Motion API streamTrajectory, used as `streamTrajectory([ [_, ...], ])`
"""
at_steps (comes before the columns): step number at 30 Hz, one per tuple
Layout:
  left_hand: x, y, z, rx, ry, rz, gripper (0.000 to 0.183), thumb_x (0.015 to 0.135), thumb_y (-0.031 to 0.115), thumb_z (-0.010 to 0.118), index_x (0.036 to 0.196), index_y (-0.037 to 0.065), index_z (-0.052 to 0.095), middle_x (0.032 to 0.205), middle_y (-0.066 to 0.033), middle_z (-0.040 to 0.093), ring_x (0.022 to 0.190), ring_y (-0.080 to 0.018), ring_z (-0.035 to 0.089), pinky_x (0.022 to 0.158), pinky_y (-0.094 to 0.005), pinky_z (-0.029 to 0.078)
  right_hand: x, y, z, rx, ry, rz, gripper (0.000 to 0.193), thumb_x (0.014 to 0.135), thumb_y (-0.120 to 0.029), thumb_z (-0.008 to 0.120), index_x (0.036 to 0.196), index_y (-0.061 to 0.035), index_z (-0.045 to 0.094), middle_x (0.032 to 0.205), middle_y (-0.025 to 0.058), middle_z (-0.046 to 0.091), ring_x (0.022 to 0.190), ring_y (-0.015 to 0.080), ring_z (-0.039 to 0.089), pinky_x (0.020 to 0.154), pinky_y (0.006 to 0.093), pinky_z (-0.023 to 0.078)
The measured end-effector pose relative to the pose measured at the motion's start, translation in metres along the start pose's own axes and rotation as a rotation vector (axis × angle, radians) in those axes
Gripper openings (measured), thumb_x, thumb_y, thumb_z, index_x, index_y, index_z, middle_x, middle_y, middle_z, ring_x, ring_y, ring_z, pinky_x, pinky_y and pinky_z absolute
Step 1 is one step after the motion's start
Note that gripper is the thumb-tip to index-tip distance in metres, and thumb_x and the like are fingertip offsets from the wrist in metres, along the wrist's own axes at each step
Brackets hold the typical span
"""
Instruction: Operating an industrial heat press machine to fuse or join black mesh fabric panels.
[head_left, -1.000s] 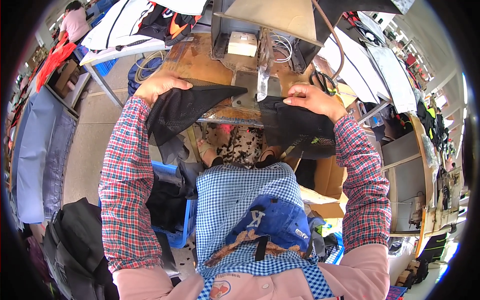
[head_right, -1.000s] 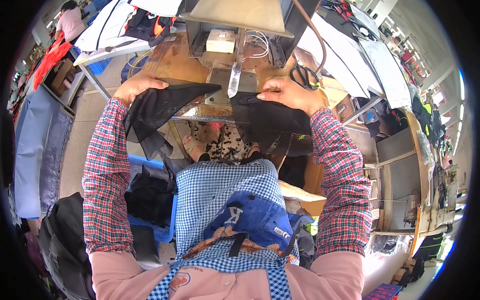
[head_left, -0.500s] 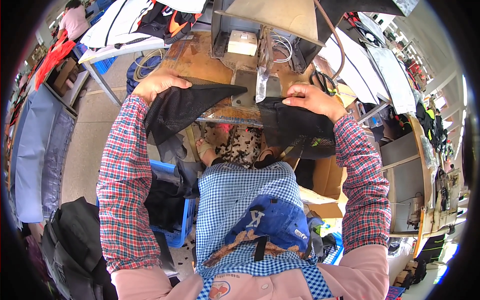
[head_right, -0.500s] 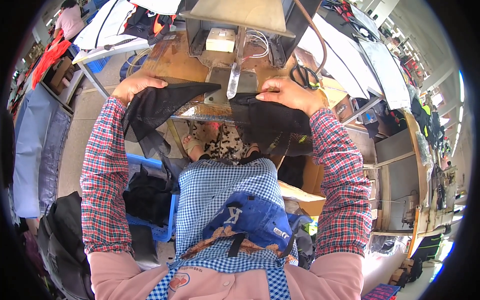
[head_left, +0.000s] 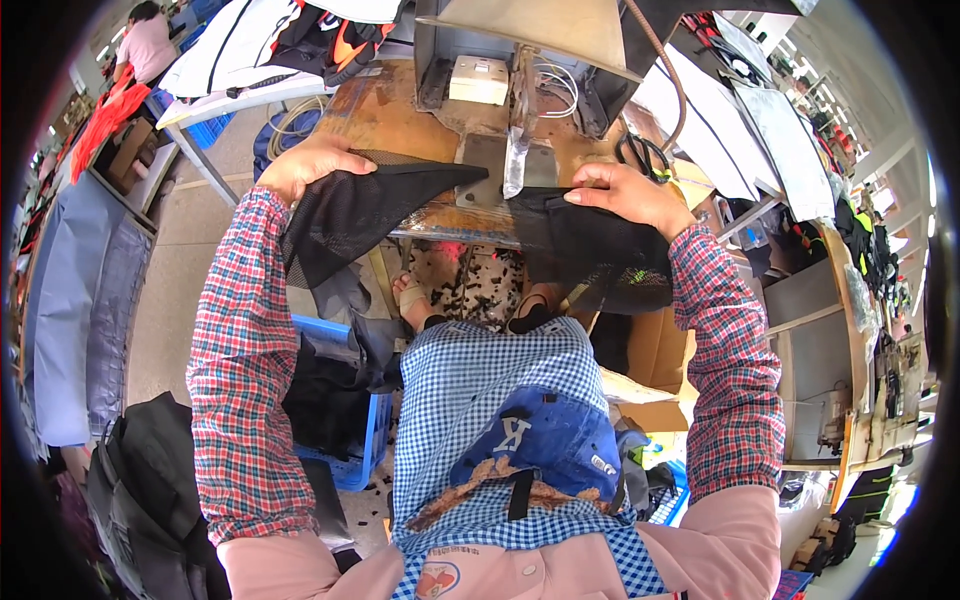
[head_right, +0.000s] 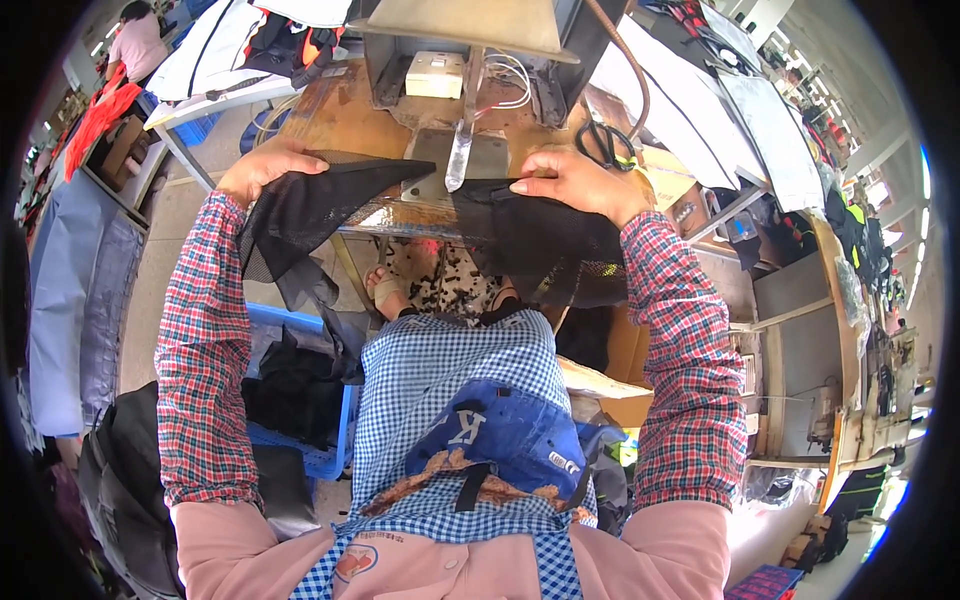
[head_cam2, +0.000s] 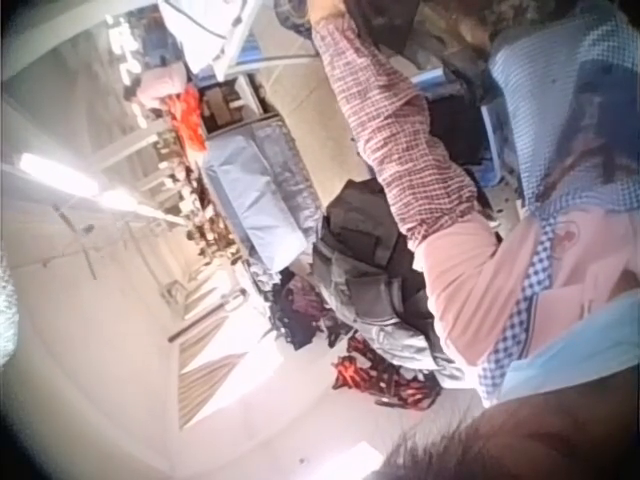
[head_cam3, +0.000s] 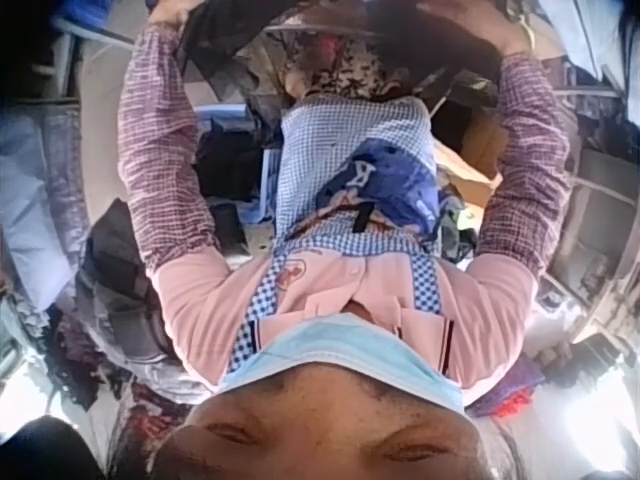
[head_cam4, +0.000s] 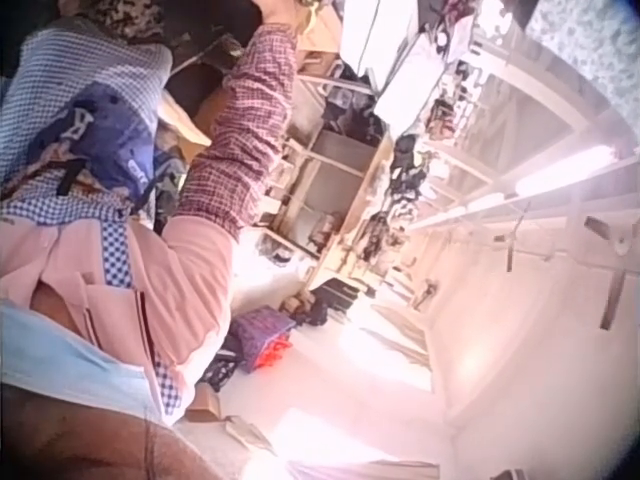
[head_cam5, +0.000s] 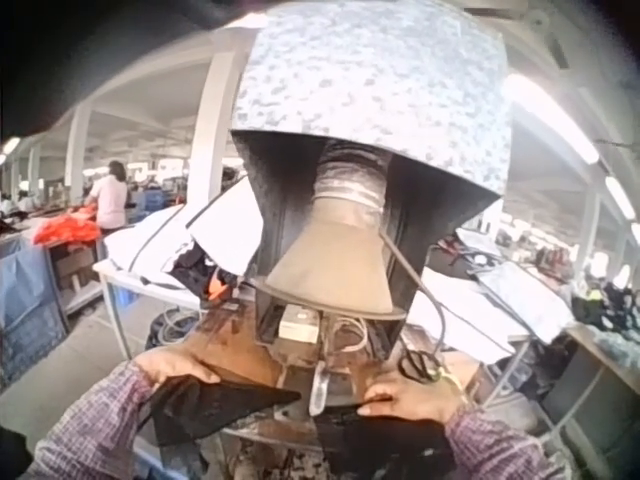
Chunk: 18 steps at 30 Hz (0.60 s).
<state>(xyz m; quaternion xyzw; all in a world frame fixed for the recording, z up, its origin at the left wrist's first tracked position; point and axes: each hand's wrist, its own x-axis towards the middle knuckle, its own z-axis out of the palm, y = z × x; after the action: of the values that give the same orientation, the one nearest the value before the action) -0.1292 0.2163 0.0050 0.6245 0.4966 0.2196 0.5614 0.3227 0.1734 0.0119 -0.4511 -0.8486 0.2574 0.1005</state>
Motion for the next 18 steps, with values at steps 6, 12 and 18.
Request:
streamTrajectory([
  [6,-0.013,0.004,0.002,0.216,0.072,0.071,0.047,0.081,0.019,0.076,0.120,-0.004,0.066,0.113,-0.0087,0.070,0.104,-0.0174,0.063,0.098,-0.0253,0.043,-0.008,0.000,0.002,0.063,0.040,0.028,0.032,0.097,-0.036,0.065,0.106,-0.0047,0.063,0.095,0.0036,0.065,0.093,0.0150,0.061,0.084,0.0304,0.048],
  [12,-0.047,0.007,-0.005,0.096,0.033,0.010,0.048,0.080,0.024,0.079,0.118,-0.003,0.067,0.109,-0.0048,0.071,0.102,-0.0142,0.063,0.097,-0.0251,0.043,-0.039,0.022,-0.004,0.141,0.133,0.143,0.027,0.097,-0.032,0.066,0.105,-0.0061,0.063,0.093,-0.0003,0.062,0.089,0.0098,0.056,0.084,0.0266,0.046],
  [18,-0.096,0.021,0.024,0.148,-0.246,-0.023,0.024,0.081,0.016,0.081,0.095,0.000,0.070,0.087,-0.0011,0.069,0.083,-0.0094,0.061,0.077,-0.0253,0.048,-0.110,0.043,-0.017,0.402,0.391,0.254,0.022,0.098,-0.027,0.066,0.102,-0.0059,0.063,0.091,-0.0075,0.056,0.088,0.0027,0.050,0.080,0.0211,0.042],
])
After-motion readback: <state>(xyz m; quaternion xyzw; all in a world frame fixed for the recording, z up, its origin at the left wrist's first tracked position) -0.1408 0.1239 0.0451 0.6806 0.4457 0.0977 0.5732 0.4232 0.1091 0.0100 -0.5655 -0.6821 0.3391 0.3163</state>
